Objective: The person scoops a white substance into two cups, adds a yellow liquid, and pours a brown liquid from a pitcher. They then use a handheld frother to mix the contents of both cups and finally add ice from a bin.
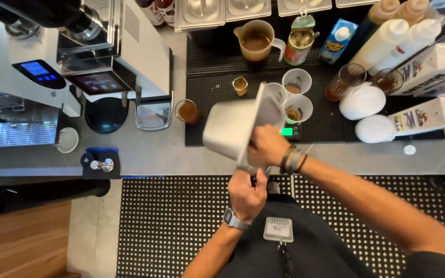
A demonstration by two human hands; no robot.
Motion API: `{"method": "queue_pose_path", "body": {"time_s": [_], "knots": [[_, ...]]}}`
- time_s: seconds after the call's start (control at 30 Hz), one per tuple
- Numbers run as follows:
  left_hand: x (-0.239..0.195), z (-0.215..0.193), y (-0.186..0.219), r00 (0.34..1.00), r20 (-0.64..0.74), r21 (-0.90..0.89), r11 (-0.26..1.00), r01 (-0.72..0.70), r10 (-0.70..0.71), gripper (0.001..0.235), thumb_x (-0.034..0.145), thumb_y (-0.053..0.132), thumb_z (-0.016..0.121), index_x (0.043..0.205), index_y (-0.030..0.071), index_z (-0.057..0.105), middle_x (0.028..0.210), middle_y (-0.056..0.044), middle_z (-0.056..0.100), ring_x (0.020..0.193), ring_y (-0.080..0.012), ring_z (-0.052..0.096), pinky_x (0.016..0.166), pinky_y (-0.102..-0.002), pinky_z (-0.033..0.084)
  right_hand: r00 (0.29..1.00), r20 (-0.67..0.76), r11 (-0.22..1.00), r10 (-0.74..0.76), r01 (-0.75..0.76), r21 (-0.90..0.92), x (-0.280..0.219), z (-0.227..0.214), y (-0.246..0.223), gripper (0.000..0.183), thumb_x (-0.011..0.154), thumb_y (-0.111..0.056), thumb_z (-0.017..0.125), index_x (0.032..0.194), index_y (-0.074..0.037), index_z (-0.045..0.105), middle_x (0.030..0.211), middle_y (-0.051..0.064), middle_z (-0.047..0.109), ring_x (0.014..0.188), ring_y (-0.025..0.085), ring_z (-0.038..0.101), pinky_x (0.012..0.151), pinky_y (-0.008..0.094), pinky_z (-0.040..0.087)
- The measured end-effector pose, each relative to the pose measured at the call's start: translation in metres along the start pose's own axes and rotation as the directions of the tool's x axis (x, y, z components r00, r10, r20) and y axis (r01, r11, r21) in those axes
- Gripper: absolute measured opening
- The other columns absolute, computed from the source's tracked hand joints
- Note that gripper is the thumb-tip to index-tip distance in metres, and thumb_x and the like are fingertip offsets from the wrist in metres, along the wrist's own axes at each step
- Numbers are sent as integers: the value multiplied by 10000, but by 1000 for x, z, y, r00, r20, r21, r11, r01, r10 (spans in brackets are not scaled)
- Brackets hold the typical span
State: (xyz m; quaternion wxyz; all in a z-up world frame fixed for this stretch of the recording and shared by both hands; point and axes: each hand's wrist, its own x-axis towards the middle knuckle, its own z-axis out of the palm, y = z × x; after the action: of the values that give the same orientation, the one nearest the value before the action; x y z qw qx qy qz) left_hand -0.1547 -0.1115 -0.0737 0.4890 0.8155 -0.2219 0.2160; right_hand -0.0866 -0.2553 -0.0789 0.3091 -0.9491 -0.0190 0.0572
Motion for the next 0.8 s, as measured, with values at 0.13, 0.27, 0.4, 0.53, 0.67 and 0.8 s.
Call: {"method": "queue_pose_path", "body": {"time_s": [0.13, 0.27, 0.4, 0.53, 0.67, 0.8], "knots": [[-17, -9, -15, 995, 36, 92, 992, -91, 88, 108, 844, 88, 684, 760, 27, 652, 626, -99, 566, 521, -369, 520, 305, -308, 414, 987, 43, 877, 152, -155, 455, -8, 39, 3, 370, 768, -274, 642, 610, 50, 558, 590, 295, 591, 643, 529, 605, 554, 575, 415], [10, -15, -22, 997, 76, 49, 998, -25, 21, 229, 873, 125, 667, 679, 44, 575, 555, -77, 474, 482, -370, 462, 262, -309, 352, 976, -77, 848, 203, -136, 513, -25, 22, -11, 232, 813, -216, 568, 860, -41, 713, 792, 245, 697, 847, 465, 665, 701, 529, 508], [35, -10, -37, 993, 113, -81, 996, 27, -18, 212, 865, 92, 674, 670, 53, 600, 542, -92, 522, 501, -332, 573, 390, -332, 449, 869, -343, 864, 357, -168, 474, -32, 13, 6, 168, 848, -145, 601, 922, -127, 750, 792, 130, 716, 831, 312, 693, 732, 404, 530], [53, -3, -47, 985, 167, -191, 979, 78, -46, 180, 866, 88, 662, 701, 29, 619, 574, -107, 594, 528, -306, 634, 442, -321, 508, 791, -434, 855, 432, -205, 476, -28, 16, 27, 129, 873, -180, 629, 902, -179, 755, 714, 46, 684, 739, 138, 651, 732, 305, 514], [69, 4, -43, 980, 188, -194, 976, 95, -58, 191, 872, 99, 661, 703, 23, 615, 579, -129, 603, 545, -344, 634, 419, -346, 494, 766, -466, 833, 444, -160, 530, -17, 6, 26, 113, 854, -128, 638, 873, -97, 745, 661, 94, 641, 704, 136, 599, 720, 341, 505], [85, 15, -36, 976, 186, -169, 975, 147, -115, 184, 872, 94, 644, 709, 15, 612, 591, -152, 610, 567, -347, 649, 453, -364, 509, 740, -490, 807, 460, -118, 579, -7, -13, 37, 121, 862, -94, 617, 870, -81, 737, 637, 42, 597, 707, 85, 499, 709, 321, 485]]}}
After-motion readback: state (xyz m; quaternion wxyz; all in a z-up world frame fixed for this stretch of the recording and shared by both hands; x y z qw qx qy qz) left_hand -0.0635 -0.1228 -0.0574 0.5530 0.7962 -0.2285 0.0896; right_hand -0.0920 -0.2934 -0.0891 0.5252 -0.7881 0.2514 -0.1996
